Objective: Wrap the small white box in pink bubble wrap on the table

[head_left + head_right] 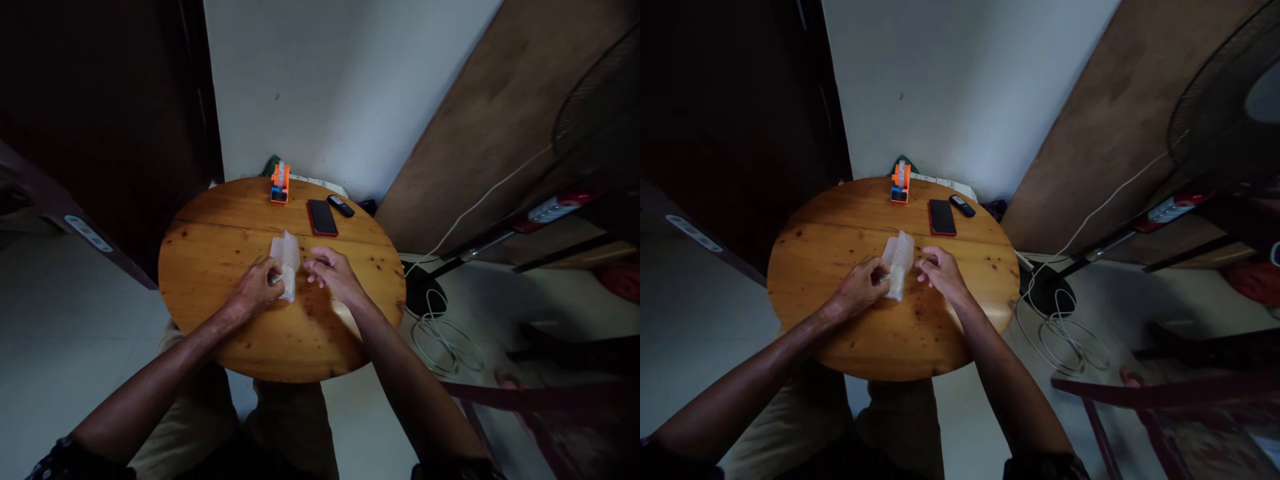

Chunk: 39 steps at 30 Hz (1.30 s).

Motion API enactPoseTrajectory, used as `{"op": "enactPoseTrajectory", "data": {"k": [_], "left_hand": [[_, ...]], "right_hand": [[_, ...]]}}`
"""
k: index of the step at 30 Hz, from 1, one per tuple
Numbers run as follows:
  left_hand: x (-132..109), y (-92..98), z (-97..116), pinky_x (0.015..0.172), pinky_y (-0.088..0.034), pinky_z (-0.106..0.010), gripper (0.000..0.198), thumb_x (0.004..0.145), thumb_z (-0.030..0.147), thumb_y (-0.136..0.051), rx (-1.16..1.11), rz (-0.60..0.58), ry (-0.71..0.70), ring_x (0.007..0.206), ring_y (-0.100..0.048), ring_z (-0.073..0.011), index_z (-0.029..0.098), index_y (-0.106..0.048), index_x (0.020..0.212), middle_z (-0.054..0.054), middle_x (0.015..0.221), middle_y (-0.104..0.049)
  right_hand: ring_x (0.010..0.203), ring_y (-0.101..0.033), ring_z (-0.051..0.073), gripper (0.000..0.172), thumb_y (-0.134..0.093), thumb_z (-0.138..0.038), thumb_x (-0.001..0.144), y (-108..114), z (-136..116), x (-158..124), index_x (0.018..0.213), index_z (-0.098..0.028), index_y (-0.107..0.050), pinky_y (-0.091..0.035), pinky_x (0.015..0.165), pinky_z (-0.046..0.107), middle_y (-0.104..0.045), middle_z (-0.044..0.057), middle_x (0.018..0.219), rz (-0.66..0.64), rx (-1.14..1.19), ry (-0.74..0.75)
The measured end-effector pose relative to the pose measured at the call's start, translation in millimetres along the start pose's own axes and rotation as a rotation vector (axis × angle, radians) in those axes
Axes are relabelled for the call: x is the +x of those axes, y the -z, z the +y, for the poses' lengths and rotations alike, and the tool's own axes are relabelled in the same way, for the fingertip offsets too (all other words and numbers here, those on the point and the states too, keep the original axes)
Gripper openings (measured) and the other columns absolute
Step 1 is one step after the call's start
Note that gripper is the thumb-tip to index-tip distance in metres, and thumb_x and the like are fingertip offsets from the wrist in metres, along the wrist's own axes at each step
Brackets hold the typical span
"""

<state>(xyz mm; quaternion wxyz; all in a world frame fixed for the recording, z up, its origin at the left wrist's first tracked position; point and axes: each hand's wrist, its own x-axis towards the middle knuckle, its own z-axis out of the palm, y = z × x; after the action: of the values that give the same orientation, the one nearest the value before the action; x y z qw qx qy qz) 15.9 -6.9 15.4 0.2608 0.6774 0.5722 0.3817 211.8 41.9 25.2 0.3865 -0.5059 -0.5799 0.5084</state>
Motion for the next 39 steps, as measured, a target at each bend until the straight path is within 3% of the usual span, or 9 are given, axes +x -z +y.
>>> {"op": "enactPoseTrajectory", "data": {"k": [4,9,14,19,22,26,30,34,39], "left_hand": [[-3,-1.7,-1,0.068,-0.045,-0.027,0.013,0.069,0.012,-0.059,-0.005,0.01,-0.009,0.072,-0.053,-0.0135,0.019,-0.056,0.08,0.002,0.078,-0.054],[-6,-5.4,-4,0.068,-0.045,-0.027,0.012,0.072,0.013,-0.059,-0.033,0.04,-0.015,0.072,-0.053,-0.013,0.018,-0.057,0.082,0.001,0.081,-0.055],[-8,-8.7,-5,0.07,-0.046,-0.027,0.013,0.073,0.011,-0.059,-0.042,0.053,-0.021,0.072,-0.053,-0.013,0.018,-0.058,0.084,0.001,0.082,-0.055],[-10,-9.0,-4,0.077,-0.05,-0.029,0.05,0.075,0.01,-0.057,-0.035,0.017,-0.06,0.079,-0.055,-0.0144,0.02,-0.062,0.124,-0.002,0.096,-0.058],[-8,-7.8,-1,0.084,-0.051,-0.032,0.061,0.077,0.011,-0.056,0.035,-0.055,-0.082,0.084,-0.058,-0.0164,0.022,-0.057,0.137,-0.004,0.102,-0.058],[-7,-6.0,4,0.087,-0.052,-0.034,0.05,0.078,0.016,-0.057,0.162,-0.071,-0.036,0.09,-0.06,-0.0204,0.021,-0.065,0.127,-0.007,0.104,-0.058],[-8,-4.2,6,0.087,-0.053,-0.035,0.039,0.079,0.018,-0.056,0.217,-0.074,-0.035,0.088,-0.061,-0.0209,0.02,-0.069,0.116,-0.007,0.104,-0.059],[-9,-4.3,3,0.086,-0.053,-0.033,0.037,0.079,0.017,-0.055,0.21,-0.056,-0.056,0.087,-0.061,-0.0194,0.022,-0.068,0.114,-0.005,0.101,-0.06],[-8,-5.7,0,0.083,-0.053,-0.034,0.035,0.079,0.017,-0.055,0.215,-0.048,-0.056,0.081,-0.059,-0.0183,0.02,-0.069,0.11,-0.005,0.097,-0.059]], "right_hand": [[0.054,-0.066,0.015,0.027,-0.075,-0.026,0.077,-5,5,9,0.098,-0.015,-0.062,-0.041,0.034,0.021,-0.071,0.005,0.078,-0.041,0.05,-0.182],[0.045,-0.055,0.009,0.021,-0.077,-0.024,0.071,-21,7,21,0.085,-0.014,-0.065,-0.034,0.031,0.018,-0.064,-0.001,0.063,-0.057,0.136,-0.171],[0.041,-0.043,0.005,0.028,-0.08,-0.03,0.061,-27,7,27,0.078,-0.016,-0.064,-0.024,0.031,0.017,-0.056,-0.006,0.056,-0.08,0.19,-0.152],[0.04,-0.04,0.005,0.037,-0.085,-0.03,0.053,-28,2,33,0.077,-0.018,-0.06,-0.018,0.033,0.017,-0.053,-0.008,0.052,-0.083,0.118,-0.221],[0.04,-0.039,0.004,0.03,-0.082,-0.027,0.056,-29,-1,41,0.072,-0.019,-0.059,-0.022,0.036,0.017,-0.054,-0.009,0.052,-0.083,0.032,-0.227],[0.048,-0.047,0.007,0.02,-0.078,-0.022,0.057,-31,-1,52,0.07,-0.017,-0.064,-0.032,0.043,0.018,-0.06,-0.006,0.057,-0.136,-0.007,-0.154],[0.06,-0.055,0.011,0.023,-0.08,-0.023,0.054,-32,3,59,0.071,-0.016,-0.066,-0.041,0.056,0.021,-0.066,-0.004,0.066,-0.159,0.007,-0.112],[0.063,-0.056,0.013,0.028,-0.082,-0.026,0.054,-33,7,61,0.074,-0.016,-0.067,-0.042,0.06,0.023,-0.067,-0.003,0.068,-0.194,0.046,-0.065],[0.063,-0.056,0.013,0.02,-0.079,-0.023,0.057,-36,7,60,0.071,-0.017,-0.065,-0.042,0.06,0.023,-0.065,-0.003,0.066,-0.21,0.069,-0.041]]}}
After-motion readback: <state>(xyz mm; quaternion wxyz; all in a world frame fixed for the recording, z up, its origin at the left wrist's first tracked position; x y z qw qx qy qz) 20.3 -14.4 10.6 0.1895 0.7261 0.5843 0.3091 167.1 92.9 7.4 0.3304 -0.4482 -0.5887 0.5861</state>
